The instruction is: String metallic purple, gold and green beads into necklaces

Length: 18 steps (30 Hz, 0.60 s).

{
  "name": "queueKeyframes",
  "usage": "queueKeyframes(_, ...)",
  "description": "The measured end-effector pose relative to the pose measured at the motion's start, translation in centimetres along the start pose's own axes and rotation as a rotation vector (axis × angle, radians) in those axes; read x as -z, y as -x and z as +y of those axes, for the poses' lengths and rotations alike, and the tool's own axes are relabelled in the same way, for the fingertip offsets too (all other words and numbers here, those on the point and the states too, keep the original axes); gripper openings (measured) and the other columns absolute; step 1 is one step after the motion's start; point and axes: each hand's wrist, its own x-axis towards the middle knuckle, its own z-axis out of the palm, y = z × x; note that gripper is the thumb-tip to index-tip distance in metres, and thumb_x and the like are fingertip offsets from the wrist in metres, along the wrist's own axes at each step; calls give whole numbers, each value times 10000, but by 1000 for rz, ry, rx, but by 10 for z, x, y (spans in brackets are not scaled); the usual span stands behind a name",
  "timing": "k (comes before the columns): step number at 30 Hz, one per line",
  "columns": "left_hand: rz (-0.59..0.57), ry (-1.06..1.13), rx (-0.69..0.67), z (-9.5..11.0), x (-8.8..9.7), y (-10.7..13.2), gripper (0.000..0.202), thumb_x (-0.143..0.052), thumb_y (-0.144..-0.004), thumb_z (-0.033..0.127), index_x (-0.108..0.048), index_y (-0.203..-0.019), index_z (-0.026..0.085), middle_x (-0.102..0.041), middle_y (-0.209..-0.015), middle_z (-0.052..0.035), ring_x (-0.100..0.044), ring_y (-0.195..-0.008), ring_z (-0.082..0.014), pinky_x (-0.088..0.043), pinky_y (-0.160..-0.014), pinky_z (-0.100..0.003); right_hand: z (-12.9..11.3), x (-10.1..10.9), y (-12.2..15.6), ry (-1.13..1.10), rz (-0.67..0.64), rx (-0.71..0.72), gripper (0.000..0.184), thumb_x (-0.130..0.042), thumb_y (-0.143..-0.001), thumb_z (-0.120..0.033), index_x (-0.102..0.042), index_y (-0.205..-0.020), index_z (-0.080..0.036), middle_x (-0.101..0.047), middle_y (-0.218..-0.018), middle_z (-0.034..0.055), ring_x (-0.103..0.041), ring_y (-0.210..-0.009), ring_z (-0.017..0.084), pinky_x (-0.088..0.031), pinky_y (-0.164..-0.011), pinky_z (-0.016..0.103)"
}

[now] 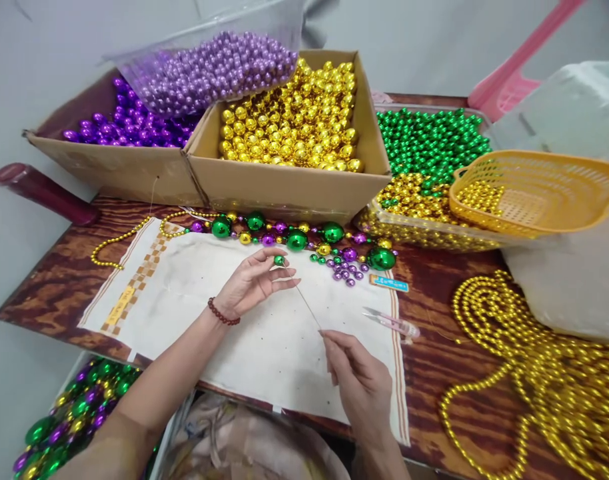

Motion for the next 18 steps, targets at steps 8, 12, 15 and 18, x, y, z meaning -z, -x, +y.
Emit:
queueKeyframes(8, 7, -51, -30, 17, 17, -3, 195, -708, -851, 217, -716, -1038, 160, -664, -937, -40, -700, -874, -179, -551, -948, -466, -8, -14, -11, 52, -49, -45, 198, -582, -924, -331, -726, -917, -195, -500, -507, -52, -447, -418, 83, -384, -438, 191)
queueKeyframes(12, 19, -181, -58, 23, 21, 0, 294, -756, -812, 259, -712, -1098, 206, -666, -914, -27, -704, -830, -161, -563, -912, -423, -9, -30, -15, 22, -78, -147, 252, -572, -915, -404, -704, -903, -190, -507, -528, -39, -466, -448, 104, -398, -465, 211)
queueKeyframes(15, -78, -477, 6, 36, 25, 4, 388, -807, -752, 287, -710, -1121, 212, -693, -973, -57, -706, -847, -164, -561, -821, -314, -7, -48, -19, -50, -43, -258, 293, -571, -908, -462, -681, -913, -190, -511, -545, -35, -465, -469, 114, -400, -487, 224)
queueKeyframes(18, 22, -786, -95, 76, 31, 4, 352, -764, -784, 333, -707, -1098, 185, -708, -1047, -88, -698, -882, -169, -549, -810, -289, -3, -65, -26, -155, -35, -319, 351, -576, -896, -531, -649, -891, -187, -502, -547, -36, -443, -463, 115, -389, -491, 238)
